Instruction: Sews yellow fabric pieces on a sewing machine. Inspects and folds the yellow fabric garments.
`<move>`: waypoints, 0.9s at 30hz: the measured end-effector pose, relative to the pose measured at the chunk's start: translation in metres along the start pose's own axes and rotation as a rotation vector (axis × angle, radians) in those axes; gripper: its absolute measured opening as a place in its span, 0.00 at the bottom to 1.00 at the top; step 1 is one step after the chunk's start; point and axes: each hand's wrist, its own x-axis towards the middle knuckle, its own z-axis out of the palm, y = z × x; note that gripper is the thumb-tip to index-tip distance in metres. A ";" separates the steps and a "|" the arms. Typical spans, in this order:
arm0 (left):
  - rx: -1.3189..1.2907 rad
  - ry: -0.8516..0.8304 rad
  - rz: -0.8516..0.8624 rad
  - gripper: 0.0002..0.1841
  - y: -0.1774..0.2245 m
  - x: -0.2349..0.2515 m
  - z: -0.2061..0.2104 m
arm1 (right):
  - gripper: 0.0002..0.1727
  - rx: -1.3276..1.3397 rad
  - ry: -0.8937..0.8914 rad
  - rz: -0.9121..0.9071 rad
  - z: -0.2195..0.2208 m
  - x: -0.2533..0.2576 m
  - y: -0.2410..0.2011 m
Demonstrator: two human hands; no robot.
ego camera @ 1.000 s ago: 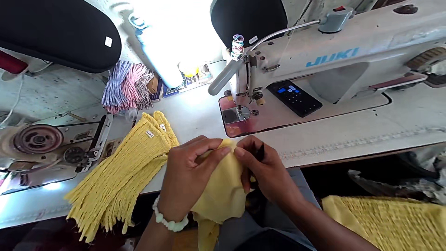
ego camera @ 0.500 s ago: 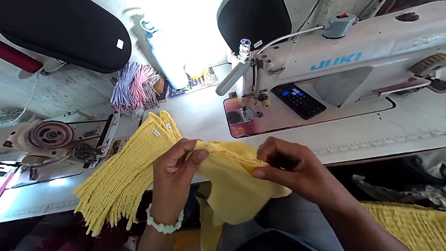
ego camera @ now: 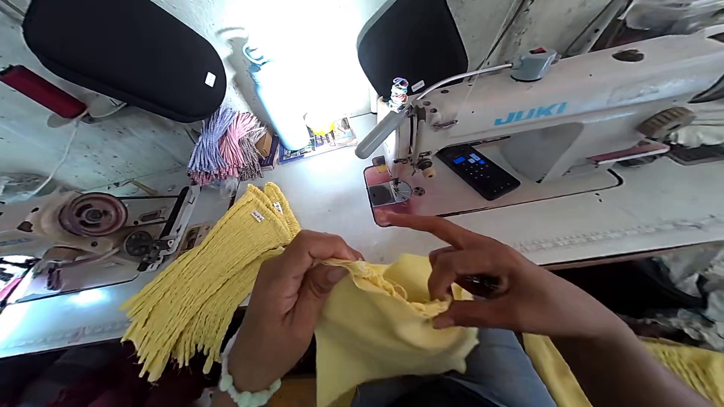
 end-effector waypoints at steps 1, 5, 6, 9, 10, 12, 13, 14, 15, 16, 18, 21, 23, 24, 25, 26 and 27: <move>-0.003 -0.033 0.003 0.12 0.001 0.002 -0.004 | 0.14 0.040 -0.049 -0.005 0.000 0.004 0.005; 0.110 -0.110 -0.014 0.13 0.006 0.015 -0.019 | 0.09 0.330 -0.155 0.017 0.016 0.010 0.026; 0.191 -0.105 -0.033 0.13 0.007 0.021 -0.023 | 0.08 0.398 -0.127 0.042 0.024 0.007 0.029; 0.438 -0.124 -0.123 0.08 -0.007 0.047 -0.024 | 0.05 0.546 0.111 0.177 0.052 -0.009 0.034; 0.477 -0.160 -0.163 0.07 -0.019 0.057 -0.019 | 0.05 0.570 0.232 0.252 0.062 -0.014 0.035; 0.492 -0.271 -0.262 0.06 -0.053 0.075 0.002 | 0.06 0.548 0.490 0.413 0.080 -0.022 0.043; 0.501 -0.334 -0.325 0.07 -0.073 0.081 0.018 | 0.07 0.484 0.594 0.476 0.087 -0.026 0.049; 0.518 -0.388 -0.387 0.08 -0.093 0.086 0.037 | 0.07 0.408 0.676 0.522 0.092 -0.030 0.057; 0.535 -0.434 -0.464 0.09 -0.112 0.089 0.057 | 0.08 0.337 0.740 0.562 0.094 -0.034 0.064; 0.548 -0.466 -0.536 0.10 -0.130 0.090 0.077 | 0.08 0.270 0.786 0.603 0.094 -0.037 0.070; 0.561 -0.486 -0.646 0.11 -0.156 0.086 0.110 | 0.10 0.152 0.825 0.677 0.090 -0.043 0.080; 0.559 -0.343 -0.693 0.11 -0.170 0.072 0.135 | 0.11 0.099 0.815 0.754 0.080 -0.048 0.086; 0.615 -0.164 -0.636 0.11 -0.170 0.060 0.146 | 0.11 0.095 0.791 0.774 0.078 -0.047 0.087; 0.668 -0.080 -0.590 0.11 -0.170 0.055 0.151 | 0.11 0.093 0.783 0.773 0.078 -0.048 0.088; 0.728 -0.025 -0.551 0.13 -0.170 0.051 0.157 | 0.11 0.086 0.776 0.764 0.078 -0.048 0.089; 0.769 0.006 -0.535 0.15 -0.168 0.050 0.161 | 0.11 0.077 0.767 0.756 0.078 -0.047 0.089; 0.802 0.021 -0.522 0.15 -0.166 0.050 0.164 | 0.11 0.070 0.761 0.748 0.077 -0.047 0.090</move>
